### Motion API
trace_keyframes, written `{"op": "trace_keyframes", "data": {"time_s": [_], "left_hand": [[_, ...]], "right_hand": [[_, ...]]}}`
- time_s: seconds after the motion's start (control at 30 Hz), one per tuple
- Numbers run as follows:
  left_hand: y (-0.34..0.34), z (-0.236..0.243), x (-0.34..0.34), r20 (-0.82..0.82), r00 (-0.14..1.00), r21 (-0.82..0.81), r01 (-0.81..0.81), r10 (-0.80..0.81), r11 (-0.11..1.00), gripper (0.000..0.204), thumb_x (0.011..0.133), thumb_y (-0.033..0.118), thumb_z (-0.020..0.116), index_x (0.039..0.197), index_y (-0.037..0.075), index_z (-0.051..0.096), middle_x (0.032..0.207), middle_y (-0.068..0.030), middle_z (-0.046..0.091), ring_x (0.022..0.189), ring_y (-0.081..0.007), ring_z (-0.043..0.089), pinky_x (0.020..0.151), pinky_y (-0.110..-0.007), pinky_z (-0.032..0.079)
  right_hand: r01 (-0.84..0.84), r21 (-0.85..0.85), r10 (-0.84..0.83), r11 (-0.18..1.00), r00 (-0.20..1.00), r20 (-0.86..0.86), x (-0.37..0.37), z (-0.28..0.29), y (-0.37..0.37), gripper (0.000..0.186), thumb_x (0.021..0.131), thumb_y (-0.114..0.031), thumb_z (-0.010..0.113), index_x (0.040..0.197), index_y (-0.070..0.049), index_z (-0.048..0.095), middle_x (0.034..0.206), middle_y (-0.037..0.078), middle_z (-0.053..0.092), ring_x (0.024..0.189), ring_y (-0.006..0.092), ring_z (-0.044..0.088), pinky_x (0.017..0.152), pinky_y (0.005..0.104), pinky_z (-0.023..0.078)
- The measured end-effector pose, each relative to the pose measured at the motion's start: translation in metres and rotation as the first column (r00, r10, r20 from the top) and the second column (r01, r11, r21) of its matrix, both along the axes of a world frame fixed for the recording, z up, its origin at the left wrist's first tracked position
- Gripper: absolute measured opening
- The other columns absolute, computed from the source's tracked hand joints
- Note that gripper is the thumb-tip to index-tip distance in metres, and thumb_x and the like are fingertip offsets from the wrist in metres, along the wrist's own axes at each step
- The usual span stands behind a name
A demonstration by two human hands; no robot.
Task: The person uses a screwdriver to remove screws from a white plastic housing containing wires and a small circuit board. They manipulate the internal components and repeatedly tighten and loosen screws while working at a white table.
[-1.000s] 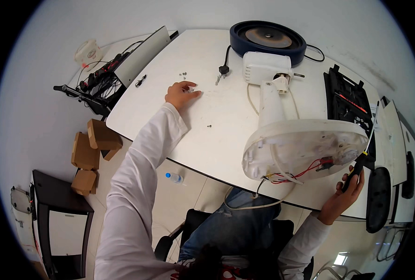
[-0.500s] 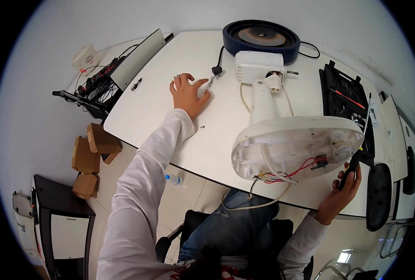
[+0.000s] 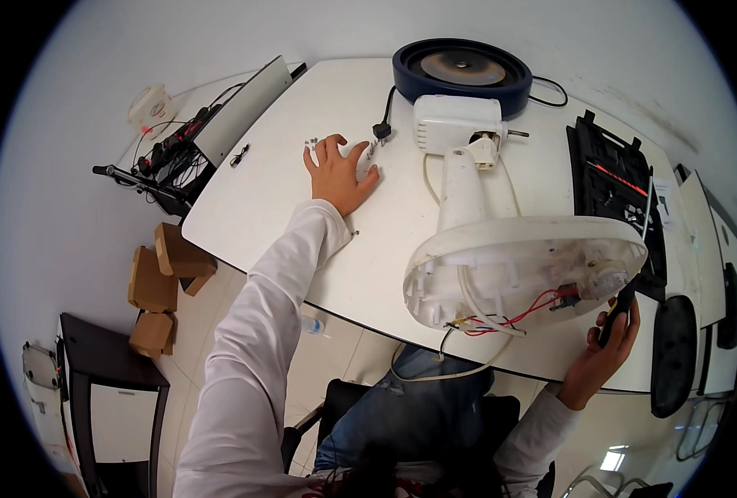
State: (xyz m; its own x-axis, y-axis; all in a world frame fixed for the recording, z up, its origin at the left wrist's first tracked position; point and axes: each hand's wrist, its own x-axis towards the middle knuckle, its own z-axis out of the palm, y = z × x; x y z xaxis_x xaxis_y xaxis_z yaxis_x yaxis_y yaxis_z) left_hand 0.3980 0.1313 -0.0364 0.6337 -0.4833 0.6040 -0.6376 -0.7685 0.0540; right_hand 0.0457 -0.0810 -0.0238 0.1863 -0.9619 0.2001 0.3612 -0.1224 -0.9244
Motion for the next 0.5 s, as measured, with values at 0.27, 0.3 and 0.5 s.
{"op": "trace_keyframes", "data": {"time_s": [0.27,0.3,0.5], "left_hand": [[0.0016,-0.0019,0.0022,-0.038,0.999,0.010,0.004,-0.004,1.000,0.044,0.073,0.037,0.060,0.113,0.018,0.057,0.115,-0.0145,0.039,0.116,-0.0342,0.030,0.099,-0.058,0.013],[0.0019,-0.0025,0.0026,-0.040,0.999,0.018,-0.002,0.003,1.000,0.045,0.074,0.038,0.060,0.114,0.019,0.057,0.117,-0.0147,0.039,0.117,-0.0343,0.030,0.099,-0.059,0.012],[-0.0007,-0.0069,0.0046,-0.061,0.998,0.054,-0.026,0.029,0.998,0.050,0.075,0.042,0.058,0.119,0.021,0.052,0.125,-0.0156,0.035,0.123,-0.0350,0.025,0.099,-0.062,0.008]], "right_hand": [[-0.001,0.015,0.001,1.000,1.000,0.012,0.0005,0.0012,0.0009,0.034,0.092,-0.020,0.048,0.122,-0.006,0.045,0.099,0.005,0.057,0.070,0.0039,0.046,0.048,0.0139,0.029],[-0.002,0.018,0.002,1.000,1.000,0.014,0.0008,0.0013,0.0009,0.034,0.092,-0.020,0.048,0.122,-0.006,0.045,0.099,0.005,0.057,0.070,0.0039,0.046,0.048,0.0140,0.029],[0.002,0.038,-0.003,0.999,1.000,0.008,0.0003,0.0010,0.0008,0.034,0.091,-0.020,0.049,0.122,-0.006,0.046,0.098,0.003,0.057,0.070,0.0040,0.046,0.050,0.0147,0.029]]}}
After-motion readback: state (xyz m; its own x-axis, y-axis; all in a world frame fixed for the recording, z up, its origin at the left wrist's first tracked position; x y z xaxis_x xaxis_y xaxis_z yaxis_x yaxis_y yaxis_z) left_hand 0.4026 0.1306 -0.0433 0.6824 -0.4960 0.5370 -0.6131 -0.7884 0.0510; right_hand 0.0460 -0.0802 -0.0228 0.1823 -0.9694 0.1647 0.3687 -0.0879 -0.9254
